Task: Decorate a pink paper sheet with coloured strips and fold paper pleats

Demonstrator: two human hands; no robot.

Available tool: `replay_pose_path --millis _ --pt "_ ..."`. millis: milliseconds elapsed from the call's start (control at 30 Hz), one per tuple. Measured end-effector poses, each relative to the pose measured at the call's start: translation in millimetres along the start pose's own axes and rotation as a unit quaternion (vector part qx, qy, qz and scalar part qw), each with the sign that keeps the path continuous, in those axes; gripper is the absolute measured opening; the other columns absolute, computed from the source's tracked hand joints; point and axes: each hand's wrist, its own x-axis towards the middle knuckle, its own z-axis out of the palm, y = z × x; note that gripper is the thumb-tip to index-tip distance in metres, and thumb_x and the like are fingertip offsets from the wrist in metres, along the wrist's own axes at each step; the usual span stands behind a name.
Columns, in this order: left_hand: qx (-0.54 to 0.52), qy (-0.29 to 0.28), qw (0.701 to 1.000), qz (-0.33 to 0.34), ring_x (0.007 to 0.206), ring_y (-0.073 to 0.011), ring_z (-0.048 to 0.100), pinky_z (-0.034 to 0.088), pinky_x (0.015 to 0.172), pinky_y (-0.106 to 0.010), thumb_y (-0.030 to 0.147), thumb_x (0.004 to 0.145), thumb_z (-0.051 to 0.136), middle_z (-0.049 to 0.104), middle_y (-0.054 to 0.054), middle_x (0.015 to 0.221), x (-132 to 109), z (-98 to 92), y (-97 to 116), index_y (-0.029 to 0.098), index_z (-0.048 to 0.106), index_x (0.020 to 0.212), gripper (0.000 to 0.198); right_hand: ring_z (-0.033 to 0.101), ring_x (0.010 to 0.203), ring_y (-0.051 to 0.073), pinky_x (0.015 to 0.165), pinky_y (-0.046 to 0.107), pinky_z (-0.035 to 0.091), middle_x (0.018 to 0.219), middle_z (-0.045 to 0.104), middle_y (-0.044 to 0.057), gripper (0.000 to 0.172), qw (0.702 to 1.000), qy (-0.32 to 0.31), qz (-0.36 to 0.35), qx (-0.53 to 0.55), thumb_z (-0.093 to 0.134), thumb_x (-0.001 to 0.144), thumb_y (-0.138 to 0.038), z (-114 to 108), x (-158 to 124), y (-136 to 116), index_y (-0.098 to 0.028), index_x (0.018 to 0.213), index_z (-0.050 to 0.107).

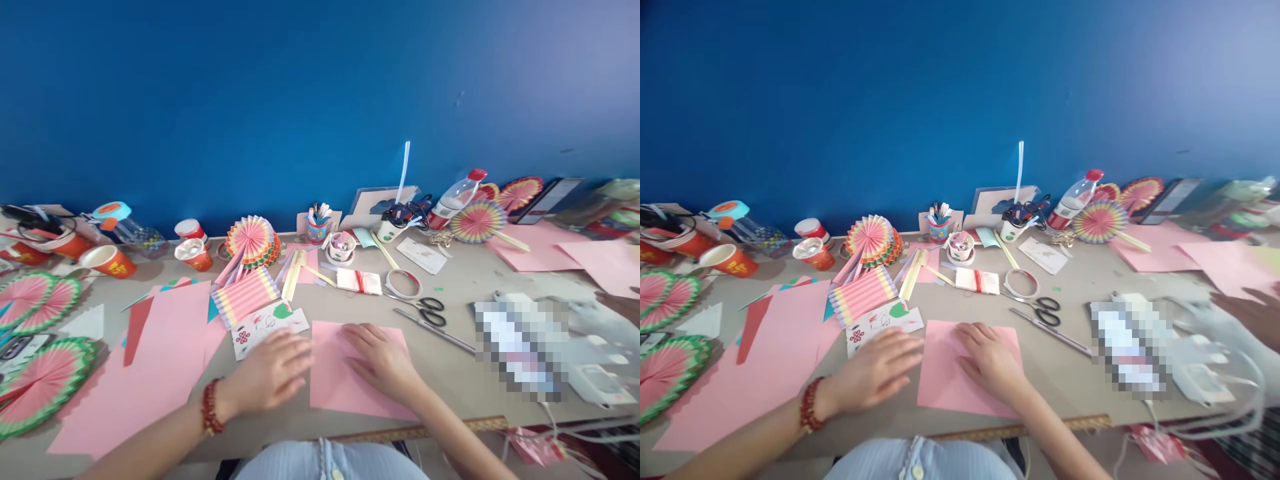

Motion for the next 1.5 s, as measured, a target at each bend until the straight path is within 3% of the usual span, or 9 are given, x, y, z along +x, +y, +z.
replay_pose_path --millis 67,167,567,733,933,1100,1233,1333,1500 --pt "-0.020 -0.053 0.998 0.035 0.138 -0.0260 0.042 0.028 0.118 -0.045 0.048 0.096 0.052 0.052 -0.011 0.146 10 21.0 18 0.019 0.050 0.140 0.053 0.058 0.117 0.028 0.097 0.045 0.053 0.132 0.062 0.012 0.043 1.000 0.003 0.002 -0.003 0.059 0.090 -0.023 2 0 -1 -0.020 0.133 0.057" --pt "-0.020 -0.075 0.996 0.045 0.138 -0.0274 0.042 0.027 0.119 -0.048 0.049 0.096 0.054 0.050 -0.012 0.147 14 34.8 24 0.017 0.048 0.141 0.056 0.055 0.122 0.027 0.101 0.045 0.051 0.136 0.060 0.012 0.044 1.000 0.008 0.005 -0.006 0.058 0.091 -0.025 0 -4 0 -0.022 0.135 0.056" --pt "0.035 -0.028 0.996 -0.078 0.141 -0.0250 0.038 0.024 0.121 -0.049 0.035 0.101 0.046 0.048 -0.009 0.150 12 24.1 2 0.020 0.052 0.137 0.039 0.045 0.136 0.029 0.115 0.051 0.037 0.150 0.048 0.012 0.053 0.999 -0.030 -0.010 -0.022 0.057 0.094 -0.039 -10 -45 27 -0.023 0.144 0.050" --pt "0.031 -0.060 0.998 -0.003 0.142 -0.0241 0.038 0.014 0.123 -0.050 0.043 0.101 0.045 0.049 -0.011 0.149 21 30.3 8 0.019 0.050 0.139 0.045 0.051 0.130 0.029 0.110 0.050 0.042 0.143 0.055 0.012 0.044 0.999 -0.031 -0.026 -0.011 0.058 0.094 -0.036 -18 -39 28 -0.024 0.136 0.058" --pt "0.008 -0.022 0.999 -0.035 0.137 -0.0226 0.046 0.012 0.123 -0.051 0.038 0.100 0.050 0.057 -0.009 0.141 24 40.1 10 0.023 0.057 0.129 0.034 0.060 0.117 0.027 0.098 0.048 0.050 0.131 0.064 0.011 0.030 1.000 0.024 -0.014 -0.012 0.052 0.095 -0.025 -23 -18 41 -0.025 0.121 0.067" --pt "0.019 -0.017 0.999 -0.046 0.138 -0.0219 0.044 0.014 0.124 -0.050 0.038 0.098 0.053 0.054 -0.009 0.143 28 45.0 6 0.021 0.056 0.129 0.035 0.061 0.111 0.027 0.093 0.044 0.052 0.124 0.066 0.011 0.030 0.994 0.106 0.023 -0.033 0.049 0.096 -0.023 -28 27 58 -0.021 0.122 0.065" --pt "0.036 -0.013 0.998 -0.056 0.142 -0.0235 0.039 0.014 0.124 -0.052 0.037 0.098 0.053 0.048 -0.011 0.149 30 44.4 7 0.020 0.051 0.136 0.042 0.061 0.111 0.026 0.093 0.042 0.051 0.120 0.067 0.010 0.027 0.993 0.118 0.006 -0.026 0.049 0.096 -0.023 -24 54 58 -0.021 0.115 0.068" --pt "0.039 -0.014 0.998 -0.039 0.144 -0.0240 0.037 0.012 0.123 -0.052 0.039 0.100 0.050 0.048 -0.010 0.149 27 44.4 8 0.021 0.050 0.138 0.043 0.062 0.108 0.025 0.092 0.041 0.051 0.118 0.069 0.010 0.026 0.991 0.130 0.006 -0.042 0.049 0.095 -0.024 -26 57 67 -0.021 0.112 0.068" --pt "0.020 -0.009 0.998 -0.056 0.141 -0.0221 0.040 0.007 0.124 -0.052 0.041 0.101 0.048 0.053 -0.009 0.145 27 45.0 5 0.020 0.055 0.132 0.038 0.062 0.103 0.029 0.089 0.043 0.049 0.114 0.068 0.012 0.024 0.968 0.160 0.114 -0.155 0.052 0.089 -0.025 -43 33 109 -0.019 0.107 0.066"
